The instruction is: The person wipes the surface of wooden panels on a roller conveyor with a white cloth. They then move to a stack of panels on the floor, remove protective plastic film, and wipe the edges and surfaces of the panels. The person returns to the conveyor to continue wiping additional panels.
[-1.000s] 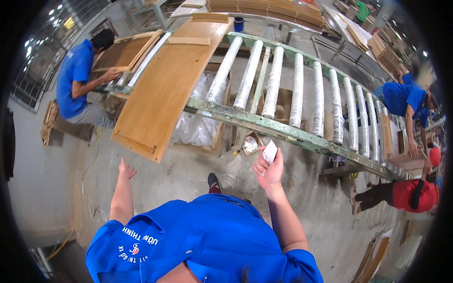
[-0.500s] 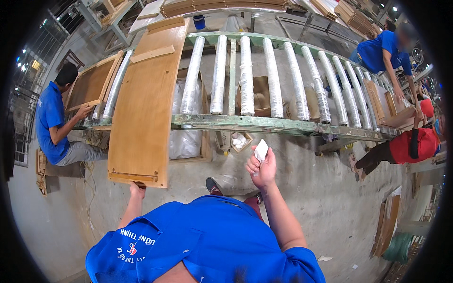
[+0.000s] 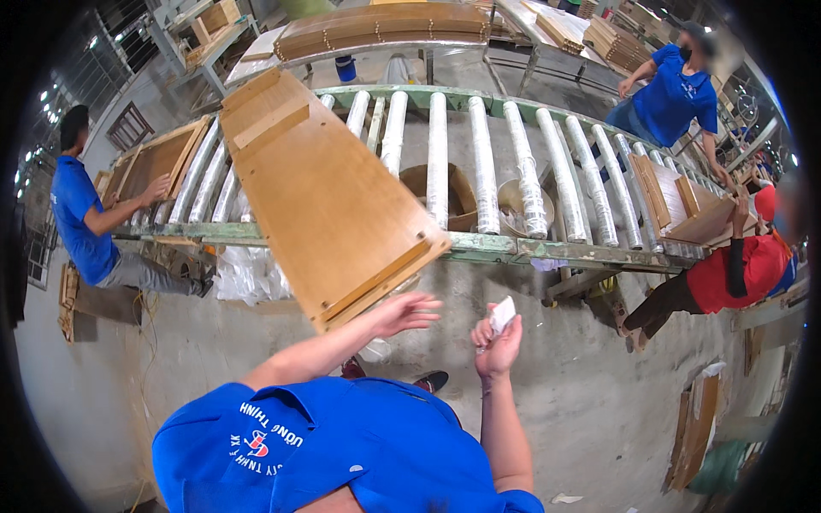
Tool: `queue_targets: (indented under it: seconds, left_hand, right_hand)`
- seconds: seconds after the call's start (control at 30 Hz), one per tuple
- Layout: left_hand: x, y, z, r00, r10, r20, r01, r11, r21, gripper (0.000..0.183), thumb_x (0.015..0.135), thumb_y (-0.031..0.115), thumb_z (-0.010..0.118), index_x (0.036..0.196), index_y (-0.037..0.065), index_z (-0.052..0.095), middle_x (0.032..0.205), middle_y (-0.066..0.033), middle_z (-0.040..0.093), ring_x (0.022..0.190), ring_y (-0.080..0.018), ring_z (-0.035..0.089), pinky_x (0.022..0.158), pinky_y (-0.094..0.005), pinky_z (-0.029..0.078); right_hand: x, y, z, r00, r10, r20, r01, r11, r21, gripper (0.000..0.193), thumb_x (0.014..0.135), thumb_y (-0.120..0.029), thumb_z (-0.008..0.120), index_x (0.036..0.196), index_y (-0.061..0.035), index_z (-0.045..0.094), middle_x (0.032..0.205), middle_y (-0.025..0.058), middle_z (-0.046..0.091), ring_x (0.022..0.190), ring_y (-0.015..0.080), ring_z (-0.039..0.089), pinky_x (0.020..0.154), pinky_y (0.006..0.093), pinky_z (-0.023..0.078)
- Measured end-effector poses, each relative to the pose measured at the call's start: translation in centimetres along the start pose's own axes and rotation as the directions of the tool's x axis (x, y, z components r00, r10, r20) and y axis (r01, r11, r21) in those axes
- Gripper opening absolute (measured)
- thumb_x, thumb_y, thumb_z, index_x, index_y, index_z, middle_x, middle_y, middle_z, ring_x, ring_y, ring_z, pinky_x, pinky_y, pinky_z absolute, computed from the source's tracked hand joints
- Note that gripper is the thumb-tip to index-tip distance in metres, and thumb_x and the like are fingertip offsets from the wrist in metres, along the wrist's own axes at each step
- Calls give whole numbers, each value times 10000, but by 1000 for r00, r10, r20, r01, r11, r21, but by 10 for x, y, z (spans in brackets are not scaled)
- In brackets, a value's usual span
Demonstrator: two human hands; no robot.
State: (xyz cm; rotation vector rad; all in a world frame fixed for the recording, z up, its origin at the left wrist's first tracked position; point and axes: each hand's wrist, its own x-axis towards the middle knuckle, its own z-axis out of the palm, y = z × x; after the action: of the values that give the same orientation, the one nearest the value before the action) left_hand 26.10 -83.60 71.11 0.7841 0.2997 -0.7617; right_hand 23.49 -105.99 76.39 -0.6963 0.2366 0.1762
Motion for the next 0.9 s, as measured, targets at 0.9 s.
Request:
queue_targets:
  seconds: [0.9]
  left_hand:
    - [91, -6, -16, 474, 229, 850, -673, -529, 517, 416, 738, 175, 613, 1144, 150, 526, 1388, -123, 365, 1321, -382, 269, 1052, -508, 284]
  right_hand:
    - [149, -7, -34, 900, -322, -293, 279, 943, -180, 499, 961, -489, 307, 1110, -42, 473, 579, -25, 354, 517, 83, 310, 508, 235, 273]
